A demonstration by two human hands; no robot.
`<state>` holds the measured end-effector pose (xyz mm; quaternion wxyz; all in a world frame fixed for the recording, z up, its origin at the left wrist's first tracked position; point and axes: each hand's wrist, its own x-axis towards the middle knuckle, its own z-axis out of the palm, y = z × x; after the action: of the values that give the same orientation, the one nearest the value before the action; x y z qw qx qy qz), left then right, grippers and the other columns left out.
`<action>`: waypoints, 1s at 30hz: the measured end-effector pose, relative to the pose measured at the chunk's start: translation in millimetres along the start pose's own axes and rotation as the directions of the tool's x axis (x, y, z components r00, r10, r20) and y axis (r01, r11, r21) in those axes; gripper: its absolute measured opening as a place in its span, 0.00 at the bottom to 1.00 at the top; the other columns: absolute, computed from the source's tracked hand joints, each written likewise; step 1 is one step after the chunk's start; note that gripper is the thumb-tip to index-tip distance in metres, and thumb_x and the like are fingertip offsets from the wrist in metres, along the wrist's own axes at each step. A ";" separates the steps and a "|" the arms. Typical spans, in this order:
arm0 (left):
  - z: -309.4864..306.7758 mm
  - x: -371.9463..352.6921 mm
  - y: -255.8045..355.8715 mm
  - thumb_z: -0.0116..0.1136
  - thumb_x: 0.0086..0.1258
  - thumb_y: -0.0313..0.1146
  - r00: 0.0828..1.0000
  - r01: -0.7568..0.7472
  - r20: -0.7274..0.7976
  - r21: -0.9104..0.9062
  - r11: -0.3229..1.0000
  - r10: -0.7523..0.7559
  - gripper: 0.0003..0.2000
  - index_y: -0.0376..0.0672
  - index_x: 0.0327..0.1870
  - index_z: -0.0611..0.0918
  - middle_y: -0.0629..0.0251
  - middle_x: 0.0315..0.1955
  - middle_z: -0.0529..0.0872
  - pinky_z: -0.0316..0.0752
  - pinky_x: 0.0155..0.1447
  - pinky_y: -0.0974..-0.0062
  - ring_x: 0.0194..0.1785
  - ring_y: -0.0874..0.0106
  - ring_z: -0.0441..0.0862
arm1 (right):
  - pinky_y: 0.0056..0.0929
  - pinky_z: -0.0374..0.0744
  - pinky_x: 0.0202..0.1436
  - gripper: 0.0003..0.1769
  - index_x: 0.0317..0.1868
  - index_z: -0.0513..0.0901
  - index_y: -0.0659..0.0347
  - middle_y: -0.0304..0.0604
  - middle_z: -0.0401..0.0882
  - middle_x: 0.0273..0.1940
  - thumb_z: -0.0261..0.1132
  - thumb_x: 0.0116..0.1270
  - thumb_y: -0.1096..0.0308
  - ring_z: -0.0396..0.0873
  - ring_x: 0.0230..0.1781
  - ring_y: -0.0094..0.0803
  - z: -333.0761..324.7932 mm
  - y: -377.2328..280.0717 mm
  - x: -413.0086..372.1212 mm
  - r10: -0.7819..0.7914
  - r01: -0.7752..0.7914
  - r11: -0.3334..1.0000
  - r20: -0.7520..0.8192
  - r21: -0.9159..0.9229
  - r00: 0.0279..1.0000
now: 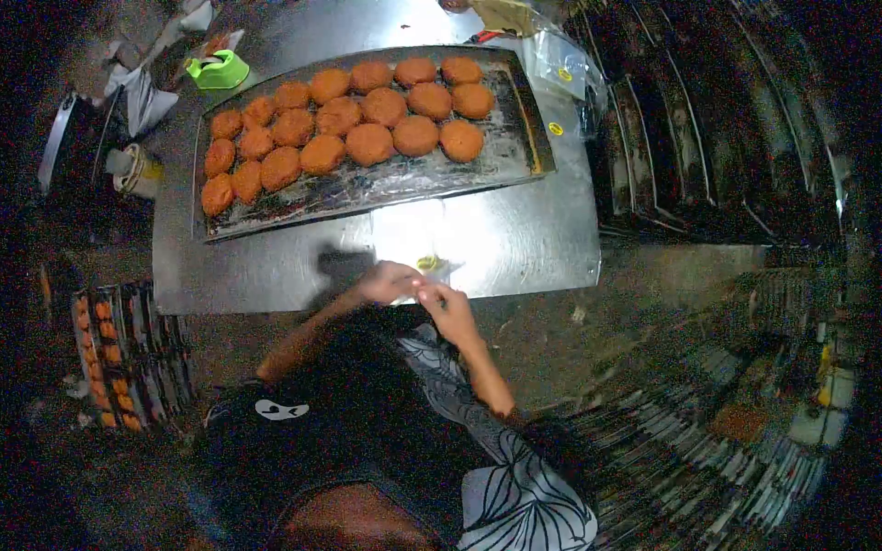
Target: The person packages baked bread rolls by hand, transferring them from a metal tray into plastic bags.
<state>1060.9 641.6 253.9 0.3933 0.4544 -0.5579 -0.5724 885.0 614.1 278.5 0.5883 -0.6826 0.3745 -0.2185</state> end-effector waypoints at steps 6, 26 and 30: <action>-0.3 1.7 34.8 0.61 0.51 0.34 0.999 0.036 0.007 0.374 0.927 -0.042 0.10 0.37 0.29 0.81 0.62 0.23 0.82 0.72 0.31 0.77 0.26 0.75 0.78 | 0.30 0.68 0.22 0.08 0.31 0.66 0.65 0.51 0.67 0.18 0.53 0.62 0.69 0.68 0.16 0.38 30.0 11.0 -13.2 -0.124 -0.086 0.853 -0.359 -0.516 0.925; -36.7 -6.6 65.5 0.61 0.48 0.30 0.979 0.132 -0.173 0.161 0.978 -0.103 0.09 0.36 0.29 0.82 0.57 0.25 0.81 0.71 0.35 0.77 0.30 0.71 0.78 | 0.33 0.71 0.21 0.08 0.33 0.66 0.65 0.54 0.74 0.22 0.51 0.64 0.68 0.74 0.20 0.45 49.7 -43.0 8.0 -0.208 0.022 0.910 -0.411 -0.414 0.887; -32.6 -17.0 63.1 0.59 0.50 0.29 0.965 0.162 -0.221 0.081 0.983 -0.141 0.07 0.37 0.29 0.82 0.60 0.23 0.78 0.70 0.35 0.77 0.29 0.70 0.76 | 0.22 0.73 0.19 0.04 0.36 0.68 0.66 0.46 0.76 0.19 0.49 0.64 0.74 0.76 0.17 0.28 55.7 -47.7 13.0 -0.272 0.093 0.857 -0.292 -0.506 0.917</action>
<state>1093.3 644.4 319.3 0.3832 0.5736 -0.5032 -0.5205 946.4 641.1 310.9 0.2986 -0.7897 0.4487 -0.2929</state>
